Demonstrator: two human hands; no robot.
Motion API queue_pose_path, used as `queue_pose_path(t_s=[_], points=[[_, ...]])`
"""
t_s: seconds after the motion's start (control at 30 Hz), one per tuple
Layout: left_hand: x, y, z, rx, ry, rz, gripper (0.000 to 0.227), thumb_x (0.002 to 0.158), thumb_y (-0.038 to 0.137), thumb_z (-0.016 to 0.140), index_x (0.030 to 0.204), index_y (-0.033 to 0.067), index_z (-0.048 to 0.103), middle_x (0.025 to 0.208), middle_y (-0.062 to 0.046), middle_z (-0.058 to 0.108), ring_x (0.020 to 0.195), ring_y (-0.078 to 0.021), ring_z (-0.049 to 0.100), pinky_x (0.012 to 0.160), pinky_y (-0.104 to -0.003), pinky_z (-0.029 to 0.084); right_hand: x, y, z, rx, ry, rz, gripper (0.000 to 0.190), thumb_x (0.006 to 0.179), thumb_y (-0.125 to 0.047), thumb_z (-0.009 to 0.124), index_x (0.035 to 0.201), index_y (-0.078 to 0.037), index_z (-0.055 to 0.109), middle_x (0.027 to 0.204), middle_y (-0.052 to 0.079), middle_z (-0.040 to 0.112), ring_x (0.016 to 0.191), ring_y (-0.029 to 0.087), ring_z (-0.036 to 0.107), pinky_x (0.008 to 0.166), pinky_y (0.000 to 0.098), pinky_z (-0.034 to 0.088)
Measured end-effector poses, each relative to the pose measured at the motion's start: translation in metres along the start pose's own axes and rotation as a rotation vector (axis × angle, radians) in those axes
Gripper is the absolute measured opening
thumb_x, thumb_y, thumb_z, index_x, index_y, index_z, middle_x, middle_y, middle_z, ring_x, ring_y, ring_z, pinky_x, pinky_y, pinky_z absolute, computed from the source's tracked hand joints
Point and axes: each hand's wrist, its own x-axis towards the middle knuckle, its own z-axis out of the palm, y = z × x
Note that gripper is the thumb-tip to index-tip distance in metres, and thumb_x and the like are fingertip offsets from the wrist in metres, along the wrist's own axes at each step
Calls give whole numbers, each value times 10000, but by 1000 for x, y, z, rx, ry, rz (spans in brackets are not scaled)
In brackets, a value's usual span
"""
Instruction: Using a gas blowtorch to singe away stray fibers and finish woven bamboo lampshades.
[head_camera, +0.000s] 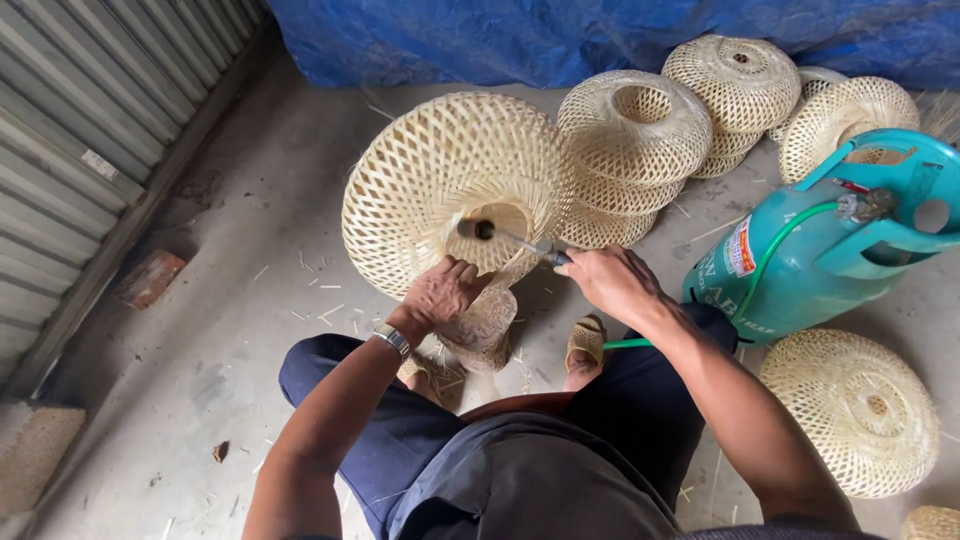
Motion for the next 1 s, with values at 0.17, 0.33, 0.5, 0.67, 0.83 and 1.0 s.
queue_pose_path(t_s=[0.17,0.33,0.5,0.67,0.83,1.0], points=[[-8,-7,-13,8,33,36,542,909,234,527,1445,169,567,947,5,588,942,-155,589,831,-314,446,-1,11,27,-56,66,-85,243,996,-207,633,1054,18,704,748,248,667,703,396,711,606,475,529],[-9,-6,-18,-49,16,36,581,907,211,533,1487,187,540,950,-2,586,940,-169,586,825,-312,437,3,-3,25,24,30,-27,334,970,-190,627,1258,-28,673,807,281,693,695,393,719,586,484,525],[-6,-1,-26,-25,0,40,554,927,219,523,1479,180,543,947,-1,587,948,-160,588,838,-312,441,0,3,24,-68,287,-352,300,979,-166,615,1181,47,678,905,243,720,712,393,710,580,461,543],[-5,0,-25,7,-39,28,529,924,217,523,1451,194,558,953,13,591,956,-144,585,851,-303,444,-8,-34,-11,-289,-228,162,389,1134,-215,427,1419,46,461,755,192,681,667,336,705,575,435,551],[-2,6,-17,84,-34,91,537,918,211,539,1452,169,562,973,39,595,987,-141,579,851,-287,438,5,26,40,-171,-223,-15,313,984,-270,637,930,15,757,691,191,634,635,301,637,627,467,492],[-8,6,-48,88,13,177,489,936,236,530,1416,148,566,1023,44,595,992,-130,571,919,-280,436,7,28,33,152,-174,-200,247,955,-215,643,980,5,751,670,191,619,591,251,608,587,409,481]])
